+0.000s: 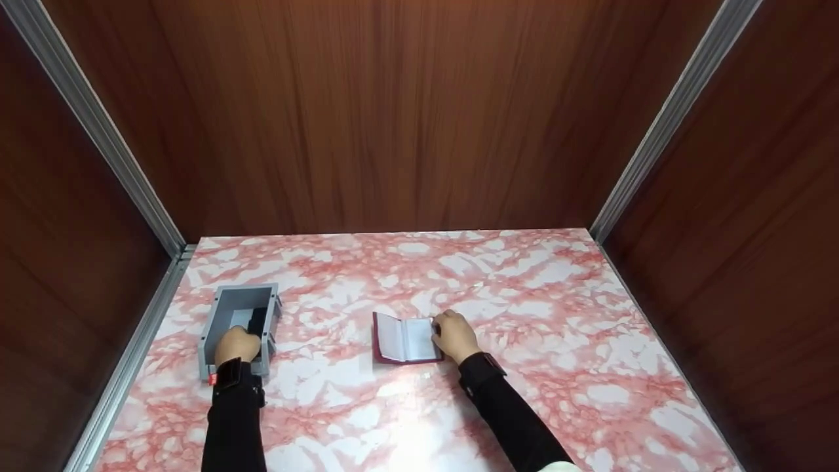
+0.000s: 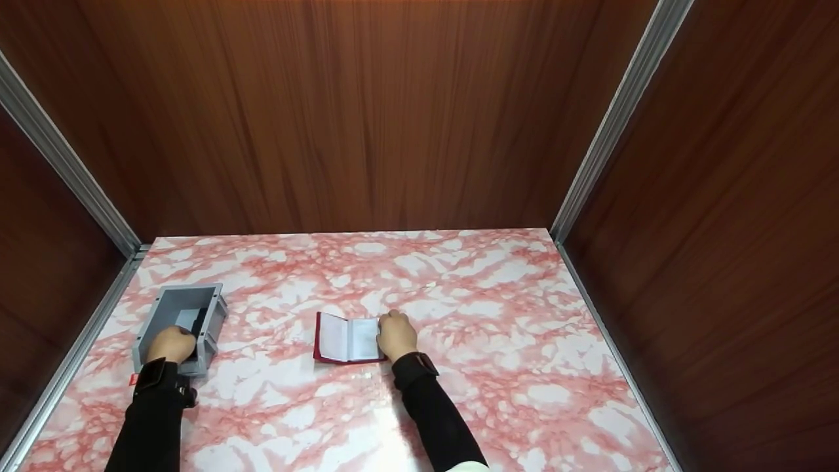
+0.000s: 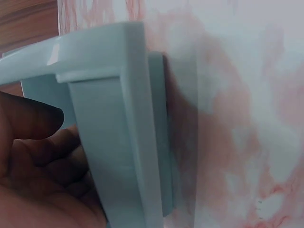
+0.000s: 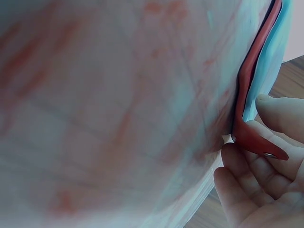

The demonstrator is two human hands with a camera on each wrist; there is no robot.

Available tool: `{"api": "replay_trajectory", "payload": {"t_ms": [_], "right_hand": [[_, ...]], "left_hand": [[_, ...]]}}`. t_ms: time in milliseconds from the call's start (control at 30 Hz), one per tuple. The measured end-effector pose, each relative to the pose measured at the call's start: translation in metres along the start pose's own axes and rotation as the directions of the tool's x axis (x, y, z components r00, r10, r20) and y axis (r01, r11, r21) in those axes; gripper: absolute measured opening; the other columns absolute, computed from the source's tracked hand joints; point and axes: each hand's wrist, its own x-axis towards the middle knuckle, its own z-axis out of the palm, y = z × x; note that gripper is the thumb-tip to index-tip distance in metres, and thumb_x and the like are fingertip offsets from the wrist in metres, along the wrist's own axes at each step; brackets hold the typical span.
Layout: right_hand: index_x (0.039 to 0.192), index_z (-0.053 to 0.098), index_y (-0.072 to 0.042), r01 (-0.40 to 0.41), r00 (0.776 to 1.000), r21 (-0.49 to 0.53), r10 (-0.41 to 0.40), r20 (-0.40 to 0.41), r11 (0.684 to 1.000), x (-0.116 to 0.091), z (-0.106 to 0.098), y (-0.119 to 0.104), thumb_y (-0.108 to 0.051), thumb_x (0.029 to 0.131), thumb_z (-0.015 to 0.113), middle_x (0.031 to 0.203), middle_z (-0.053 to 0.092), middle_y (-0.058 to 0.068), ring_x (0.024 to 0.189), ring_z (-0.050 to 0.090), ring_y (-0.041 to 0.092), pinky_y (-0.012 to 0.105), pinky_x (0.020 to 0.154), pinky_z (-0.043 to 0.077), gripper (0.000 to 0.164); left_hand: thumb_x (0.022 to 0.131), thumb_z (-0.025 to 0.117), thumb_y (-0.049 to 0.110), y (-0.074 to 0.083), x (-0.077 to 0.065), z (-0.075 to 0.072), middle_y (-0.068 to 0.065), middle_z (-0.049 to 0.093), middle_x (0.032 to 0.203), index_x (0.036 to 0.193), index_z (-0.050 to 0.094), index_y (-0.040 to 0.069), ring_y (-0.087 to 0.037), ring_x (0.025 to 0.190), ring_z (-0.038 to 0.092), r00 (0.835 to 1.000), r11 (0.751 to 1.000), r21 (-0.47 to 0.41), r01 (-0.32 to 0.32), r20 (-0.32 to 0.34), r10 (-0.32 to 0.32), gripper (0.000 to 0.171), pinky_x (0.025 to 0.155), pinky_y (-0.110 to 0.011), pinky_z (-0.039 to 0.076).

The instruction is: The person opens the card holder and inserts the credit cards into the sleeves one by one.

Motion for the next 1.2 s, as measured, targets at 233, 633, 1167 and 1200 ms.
{"api": "replay_trajectory", "payload": {"t_ms": [233, 633, 1167, 1200], "right_hand": [[0.089, 0.069, -0.001, 0.015, 1.0, -0.003, -0.015, -0.009, 1.0, 0.0004, -0.0001, 0.0, -0.007, 0.079, 0.077, 0.089, 0.062, 0.012, 0.085, 0.062, 0.034, 0.044, 0.079, 0.051, 0.015], [0.09, 0.069, -0.002, -0.002, 1.0, 0.003, 0.002, 0.001, 1.0, -0.0004, -0.0007, -0.0002, -0.008, 0.079, 0.078, 0.09, 0.061, 0.012, 0.084, 0.062, 0.035, 0.044, 0.078, 0.052, 0.015], [0.087, 0.069, -0.002, 0.004, 0.999, 0.013, -0.004, -0.033, 1.0, -0.0011, 0.0003, -0.0012, -0.006, 0.077, 0.079, 0.087, 0.061, 0.011, 0.083, 0.062, 0.035, 0.044, 0.077, 0.051, 0.014], [0.087, 0.069, -0.002, 0.004, 0.999, 0.012, -0.003, -0.034, 1.0, -0.0011, 0.0008, -0.0011, -0.006, 0.077, 0.079, 0.087, 0.061, 0.011, 0.083, 0.062, 0.034, 0.044, 0.077, 0.051, 0.015]], "left_hand": [[0.088, 0.038, 0.008, 0.0011, -0.0025, -0.0007, -0.033, 0.06, 0.095, 0.094, 0.057, -0.014, -0.043, 0.08, 0.057, 1.0, 1.0, -0.011, -0.004, -0.017, 0.003, 0.029, 0.079, -0.056, 0.045], [0.091, 0.035, 0.01, 0.0031, -0.002, -0.0029, -0.037, 0.056, 0.116, 0.116, 0.054, -0.017, -0.048, 0.097, 0.056, 0.999, 0.998, -0.046, 0.046, 0.019, -0.045, 0.041, 0.09, -0.058, 0.043], [0.089, 0.035, 0.01, 0.0039, 0.0038, 0.0012, -0.035, 0.054, 0.12, 0.118, 0.053, -0.015, -0.049, 0.106, 0.054, 0.997, 0.994, -0.085, 0.072, -0.001, -0.073, 0.042, 0.095, -0.056, 0.04], [0.089, 0.036, 0.01, 0.0041, 0.0041, 0.0019, -0.034, 0.055, 0.119, 0.117, 0.054, -0.014, -0.048, 0.104, 0.054, 0.997, 0.993, -0.093, 0.074, -0.013, -0.075, 0.042, 0.094, -0.056, 0.041]]}}
